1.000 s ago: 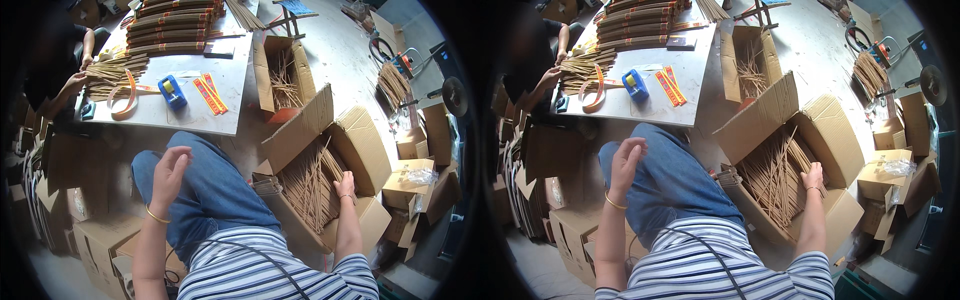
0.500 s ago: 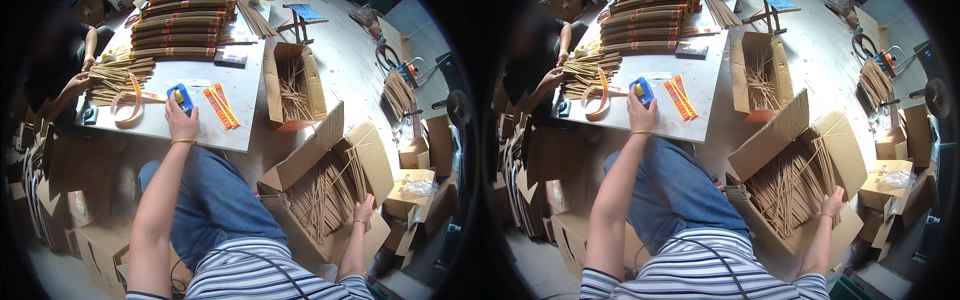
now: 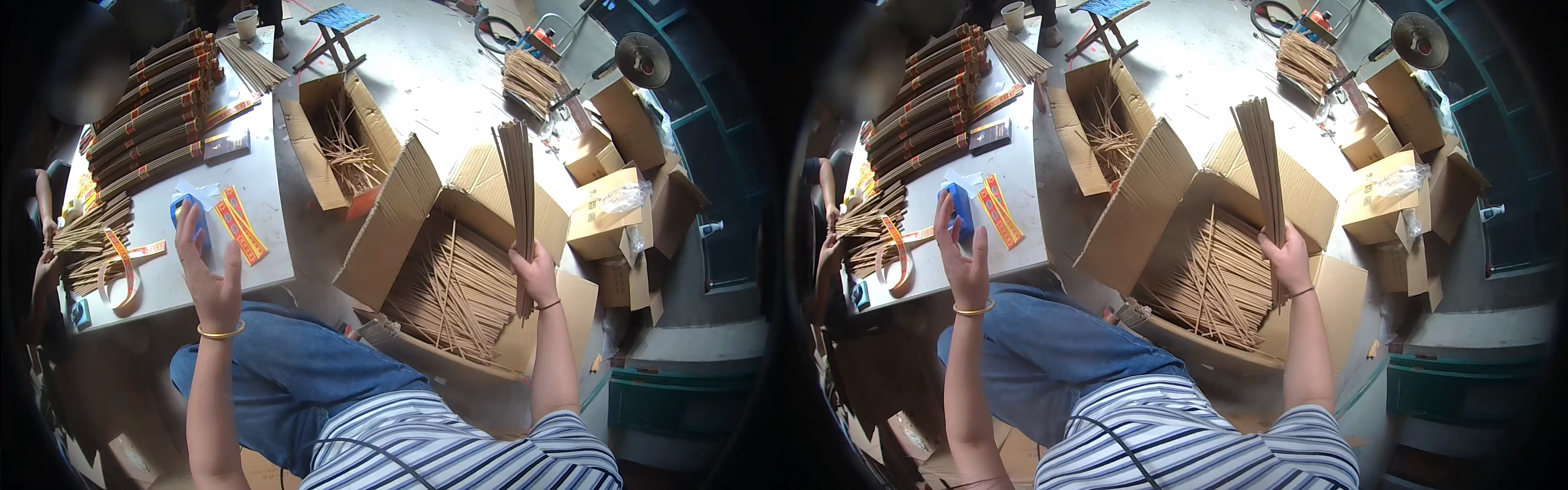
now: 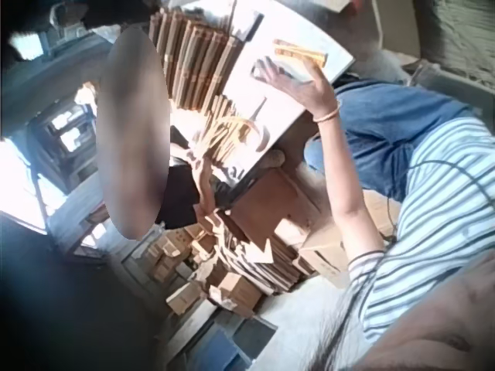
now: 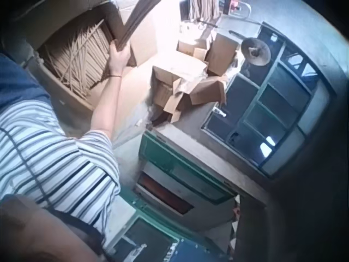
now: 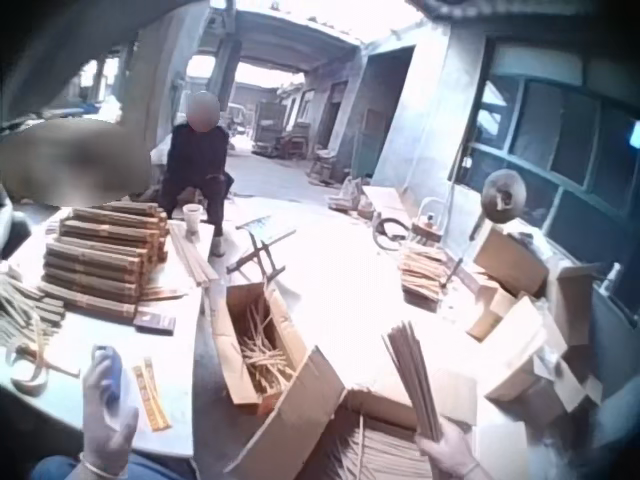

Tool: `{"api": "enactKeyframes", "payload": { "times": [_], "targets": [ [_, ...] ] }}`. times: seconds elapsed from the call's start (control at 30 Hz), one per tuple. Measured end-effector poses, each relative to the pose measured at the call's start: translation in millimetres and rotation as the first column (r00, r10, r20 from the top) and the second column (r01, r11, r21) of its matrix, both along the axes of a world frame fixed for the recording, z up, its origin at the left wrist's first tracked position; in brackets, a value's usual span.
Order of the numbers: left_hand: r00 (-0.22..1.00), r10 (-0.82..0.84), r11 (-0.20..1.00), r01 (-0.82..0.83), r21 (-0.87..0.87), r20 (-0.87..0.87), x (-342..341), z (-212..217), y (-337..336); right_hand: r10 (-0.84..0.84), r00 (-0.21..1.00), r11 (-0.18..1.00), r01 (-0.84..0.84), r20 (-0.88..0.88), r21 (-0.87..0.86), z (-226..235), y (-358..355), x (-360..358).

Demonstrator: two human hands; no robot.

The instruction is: The person gathers thin wooden sticks from a cardboard box, aligns them into a bundle, and wraps a red and yellow paper band around the middle to secure them. The person repeats this process for multiple bundles.

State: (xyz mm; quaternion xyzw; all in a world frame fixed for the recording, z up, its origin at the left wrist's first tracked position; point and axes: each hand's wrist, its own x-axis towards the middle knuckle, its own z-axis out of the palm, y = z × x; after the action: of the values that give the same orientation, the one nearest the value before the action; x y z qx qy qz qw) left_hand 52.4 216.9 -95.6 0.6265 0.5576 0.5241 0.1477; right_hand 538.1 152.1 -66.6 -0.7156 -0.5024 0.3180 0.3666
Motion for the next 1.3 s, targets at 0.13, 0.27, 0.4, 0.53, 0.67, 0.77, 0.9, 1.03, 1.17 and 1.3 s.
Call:
{"api": "enactKeyframes", "payload": {
  "times": [0.13, 0.27, 0.4, 0.53, 0.67, 0.77, 0.9, 1.03, 1.17, 1.3],
  "targets": [
    [0.726, -0.405, 0.846, 0.528, -0.073, 0.557, 59.3, 59.8, -43.6, 0.422, 0.858, 0.875, -0.47, -0.293, -0.117, 62.2, 6.6, -116.4],
    [0.268, -0.308, 0.927, 0.301, 0.224, 0.913, 89.7, 84.9, -60.8, 0.739, 0.669, 0.673, -0.733, 0.072, -0.099, 75.1, -2.8, -243.5],
    [0.363, -0.37, 0.928, 0.181, 0.325, 0.855, 12.3, 92.4, -64.8, 0.825, 0.507, 0.535, -0.843, -0.25, 0.057, 47.6, 7.1, -322.5],
    [0.564, -0.557, 0.83, 0.401, 0.387, 0.609, -50.5, 138.5, -65.3, 0.906, 0.193, 0.334, -0.872, -0.377, 0.358, 29.0, 43.3, -391.5],
    [0.72, -0.44, 0.897, 0.327, 0.298, 0.537, -69.1, 134.8, -51.5, 0.922, 0.195, 0.378, -0.635, -0.334, 0.674, -1.9, 79.7, -447.4],
    [0.729, -0.347, 0.938, 0.267, 0.221, 0.591, -66.5, 108.1, -30.5, 0.892, 0.321, 0.452, -0.631, -0.319, 0.63, -39.8, 99.4, -450.2],
    [0.833, -0.27, 0.962, 0.208, 0.178, 0.482, -61.5, 88.6, -15.9, 0.81, 0.536, 0.543, -0.533, -0.237, 0.649, -61.9, 92.7, -450.7],
    [0.667, -0.497, 0.866, 0.427, 0.263, 0.555, -70.4, 95.5, 2.7, 0.806, 0.447, 0.588, -0.53, -0.389, 0.611, -62.5, 95.5, -454.6],
    [0.37, -0.602, 0.712, 0.649, 0.267, 0.707, -89.8, 123.7, 10.6, 0.852, 0.19, 0.422, -0.801, -0.488, 0.425, -38.8, 116.3, -433.6],
    [0.617, -0.424, 0.9, 0.369, 0.232, 0.663, -76.6, 120.2, 8.7, 0.873, 0.335, 0.475, -0.749, -0.355, 0.462, -34.8, 109.8, -439.3]
  ]
}}
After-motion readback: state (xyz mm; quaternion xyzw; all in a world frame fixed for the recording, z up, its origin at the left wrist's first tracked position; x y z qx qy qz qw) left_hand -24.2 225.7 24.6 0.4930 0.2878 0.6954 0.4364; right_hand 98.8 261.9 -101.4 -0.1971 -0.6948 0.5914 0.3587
